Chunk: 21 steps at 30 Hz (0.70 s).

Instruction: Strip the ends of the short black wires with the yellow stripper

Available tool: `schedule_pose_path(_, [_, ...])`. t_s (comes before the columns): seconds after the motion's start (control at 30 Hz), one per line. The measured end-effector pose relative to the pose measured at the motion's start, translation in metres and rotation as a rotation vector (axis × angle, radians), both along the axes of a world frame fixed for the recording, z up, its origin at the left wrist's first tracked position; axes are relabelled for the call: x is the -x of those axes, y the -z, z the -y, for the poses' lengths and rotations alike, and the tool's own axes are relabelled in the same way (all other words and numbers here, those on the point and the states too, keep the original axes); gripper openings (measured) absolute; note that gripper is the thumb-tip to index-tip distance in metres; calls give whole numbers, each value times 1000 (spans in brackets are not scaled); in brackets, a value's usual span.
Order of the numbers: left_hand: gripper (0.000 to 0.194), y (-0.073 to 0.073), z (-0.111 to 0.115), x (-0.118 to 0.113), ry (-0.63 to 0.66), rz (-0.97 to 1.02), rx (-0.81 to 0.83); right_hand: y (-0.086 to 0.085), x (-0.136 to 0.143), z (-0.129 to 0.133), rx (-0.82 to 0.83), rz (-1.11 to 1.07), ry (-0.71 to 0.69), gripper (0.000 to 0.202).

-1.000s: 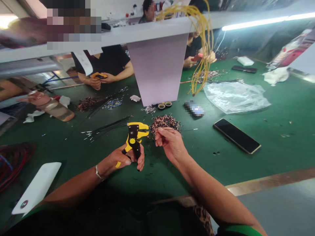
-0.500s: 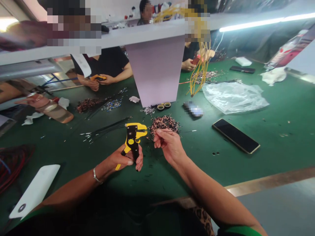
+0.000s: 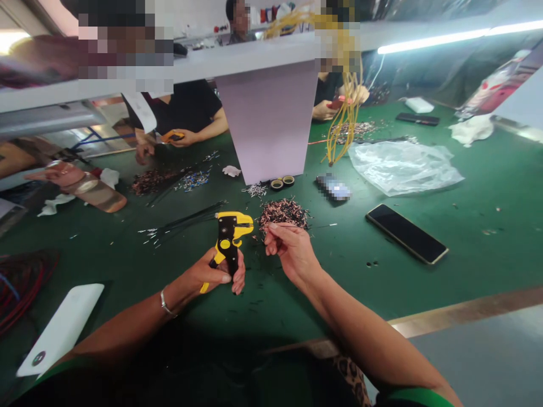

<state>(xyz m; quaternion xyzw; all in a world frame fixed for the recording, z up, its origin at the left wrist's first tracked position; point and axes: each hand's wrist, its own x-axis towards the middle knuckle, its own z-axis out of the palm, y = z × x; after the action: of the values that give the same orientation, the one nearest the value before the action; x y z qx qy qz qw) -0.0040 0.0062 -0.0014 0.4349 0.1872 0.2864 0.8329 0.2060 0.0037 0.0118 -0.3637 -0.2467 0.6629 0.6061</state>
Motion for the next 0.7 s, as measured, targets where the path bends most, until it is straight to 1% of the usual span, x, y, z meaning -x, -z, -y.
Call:
schedule_pose_path(0.23, [28, 1, 0, 0, -26, -16, -5, 0, 0, -1, 4, -14, 11, 12])
schedule_pose_path(0.43, [25, 4, 0, -1, -44, -12, -20, 1, 0, -1, 8, -18, 12, 15])
schedule_pose_path(0.7, [27, 1, 1, 0, -55, -29, -23, -3, -1, -1, 19, -21, 15, 14])
